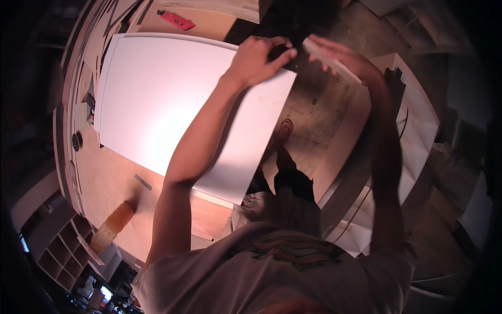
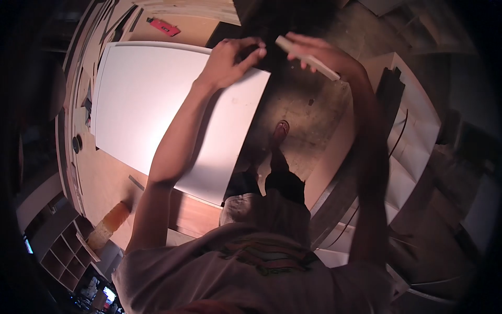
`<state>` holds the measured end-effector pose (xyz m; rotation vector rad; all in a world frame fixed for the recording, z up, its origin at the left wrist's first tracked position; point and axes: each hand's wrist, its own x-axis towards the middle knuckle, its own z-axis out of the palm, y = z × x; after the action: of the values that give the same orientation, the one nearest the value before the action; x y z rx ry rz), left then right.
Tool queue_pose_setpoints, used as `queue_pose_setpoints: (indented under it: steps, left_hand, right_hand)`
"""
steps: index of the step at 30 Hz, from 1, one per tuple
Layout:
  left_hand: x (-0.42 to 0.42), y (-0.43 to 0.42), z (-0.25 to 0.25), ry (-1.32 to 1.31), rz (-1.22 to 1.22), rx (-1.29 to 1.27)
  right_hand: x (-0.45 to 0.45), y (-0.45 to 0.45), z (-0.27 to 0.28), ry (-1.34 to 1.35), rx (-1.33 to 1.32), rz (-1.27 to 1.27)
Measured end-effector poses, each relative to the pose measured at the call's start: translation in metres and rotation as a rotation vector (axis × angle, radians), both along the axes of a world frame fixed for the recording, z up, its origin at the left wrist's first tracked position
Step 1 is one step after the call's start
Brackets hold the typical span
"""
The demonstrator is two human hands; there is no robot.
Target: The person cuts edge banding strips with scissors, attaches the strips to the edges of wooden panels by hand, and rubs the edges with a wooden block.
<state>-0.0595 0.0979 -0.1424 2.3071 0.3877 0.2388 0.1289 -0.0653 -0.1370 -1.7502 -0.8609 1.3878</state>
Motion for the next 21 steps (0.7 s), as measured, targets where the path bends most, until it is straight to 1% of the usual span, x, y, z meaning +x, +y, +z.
queue_pose_setpoints:
  steps: [1, 2, 3, 4, 6, 7, 8, 9, 10, 12, 14, 15, 16, 17, 19, 20, 21]
  left_hand:
    - [-0.003, 0.000, 0.000, -0.009, -0.075, 0.008]
    - [-0.004, 0.000, 0.000, -0.017, -0.153, 0.019]
    - [-0.010, -0.006, 0.003, -0.076, -0.190, 0.157]
    - [-0.016, -0.014, 0.009, -0.016, -0.197, 0.231]
    - [-0.023, -0.032, 0.004, -0.031, -0.102, 0.313]
    - [-0.024, -0.040, 0.001, -0.014, -0.051, 0.358]
    - [-0.023, -0.045, 0.003, 0.006, -0.061, 0.366]
    - [-0.022, -0.050, 0.006, 0.028, 0.013, 0.294]
    - [-0.020, -0.055, 0.008, 0.049, 0.088, 0.221]
    - [-0.015, -0.061, 0.014, 0.093, 0.083, 0.215]
    - [-0.008, -0.066, 0.021, 0.246, 0.171, 0.566]
    - [-0.006, -0.064, 0.027, 0.298, 0.119, 0.513]
    - [-0.003, -0.061, 0.030, 0.307, 0.111, 0.521]
    - [-0.001, -0.059, 0.033, 0.356, 0.039, 0.536]
    - [0.007, -0.052, 0.044, 0.432, -0.101, 0.515]
    - [0.007, -0.047, 0.044, 0.441, -0.108, 0.522]
    - [0.009, -0.041, 0.043, 0.484, -0.179, 0.460]
  right_hand:
    - [0.002, -0.013, -0.003, 0.114, 0.151, -0.253]
    - [0.008, -0.030, -0.019, 0.132, 0.162, -0.266]
    - [0.013, -0.052, -0.051, 0.345, 0.280, -0.527]
    - [0.013, -0.075, -0.085, 0.566, 0.388, -0.786]
    - [-0.005, -0.129, -0.151, 0.635, 0.218, -0.980]
    - [-0.015, -0.165, -0.184, 0.667, 0.102, -0.929]
    - [-0.027, -0.200, -0.215, 0.696, -0.010, -0.870]
    - [-0.046, -0.232, -0.245, 0.750, 0.002, -0.875]
    - [-0.067, -0.258, -0.262, 0.802, 0.014, -0.881]
    - [-0.102, -0.295, -0.260, 0.675, -0.309, -1.059]
    - [-0.134, -0.343, -0.279, 0.649, -0.366, -1.073]
    - [-0.147, -0.361, -0.281, 0.662, -0.381, -1.082]
    - [-0.156, -0.372, -0.282, 0.672, -0.392, -1.091]
    - [-0.163, -0.382, -0.283, 0.674, -0.412, -1.081]
    - [-0.170, -0.389, -0.282, 0.690, -0.424, -1.069]
    - [-0.173, -0.392, -0.282, 0.692, -0.438, -1.053]
    - [-0.170, -0.389, -0.280, 0.710, -0.497, -1.056]
